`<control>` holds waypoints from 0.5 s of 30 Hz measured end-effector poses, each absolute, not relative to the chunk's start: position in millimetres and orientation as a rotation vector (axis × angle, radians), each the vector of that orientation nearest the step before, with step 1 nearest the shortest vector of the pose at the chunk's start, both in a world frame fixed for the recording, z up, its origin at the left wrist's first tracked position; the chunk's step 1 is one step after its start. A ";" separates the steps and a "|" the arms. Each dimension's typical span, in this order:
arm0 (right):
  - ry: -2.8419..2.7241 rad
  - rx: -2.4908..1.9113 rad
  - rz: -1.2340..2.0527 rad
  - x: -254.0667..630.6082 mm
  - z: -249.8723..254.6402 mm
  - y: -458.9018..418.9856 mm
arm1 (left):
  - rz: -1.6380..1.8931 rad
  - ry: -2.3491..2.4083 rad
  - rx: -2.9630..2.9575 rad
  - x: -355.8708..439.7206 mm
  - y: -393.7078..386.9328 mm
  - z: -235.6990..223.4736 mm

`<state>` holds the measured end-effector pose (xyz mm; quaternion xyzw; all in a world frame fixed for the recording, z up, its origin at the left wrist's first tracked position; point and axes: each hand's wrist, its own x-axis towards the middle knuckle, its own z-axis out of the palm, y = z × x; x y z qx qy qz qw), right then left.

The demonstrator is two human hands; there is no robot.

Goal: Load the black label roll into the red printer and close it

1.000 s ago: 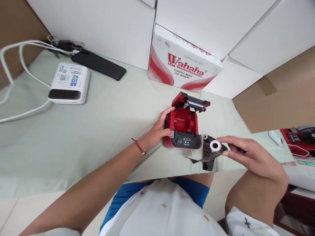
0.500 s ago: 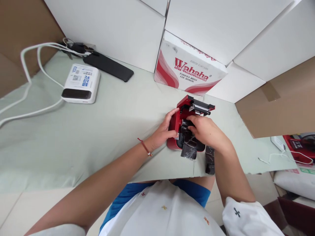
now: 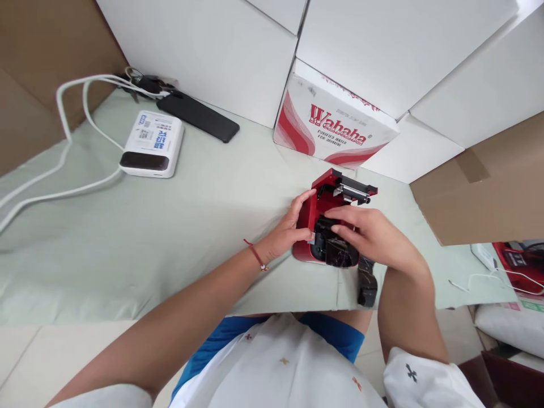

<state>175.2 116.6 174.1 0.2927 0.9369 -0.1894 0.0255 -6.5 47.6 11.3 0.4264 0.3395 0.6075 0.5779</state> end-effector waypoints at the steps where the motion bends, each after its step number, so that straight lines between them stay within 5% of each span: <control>1: 3.081 0.965 -0.637 179.7 177.3 114.9 | 1.419 0.780 0.995 -6.4 47.7 11.0; 7: 3.487 1.300 0.088 189.8 155.7 140.2 | 1.465 0.716 1.001 -5.0 49.9 3.5; 15: 3.394 1.318 -0.211 205.2 133.1 108.6 | 1.616 0.880 1.162 -4.5 49.6 -7.1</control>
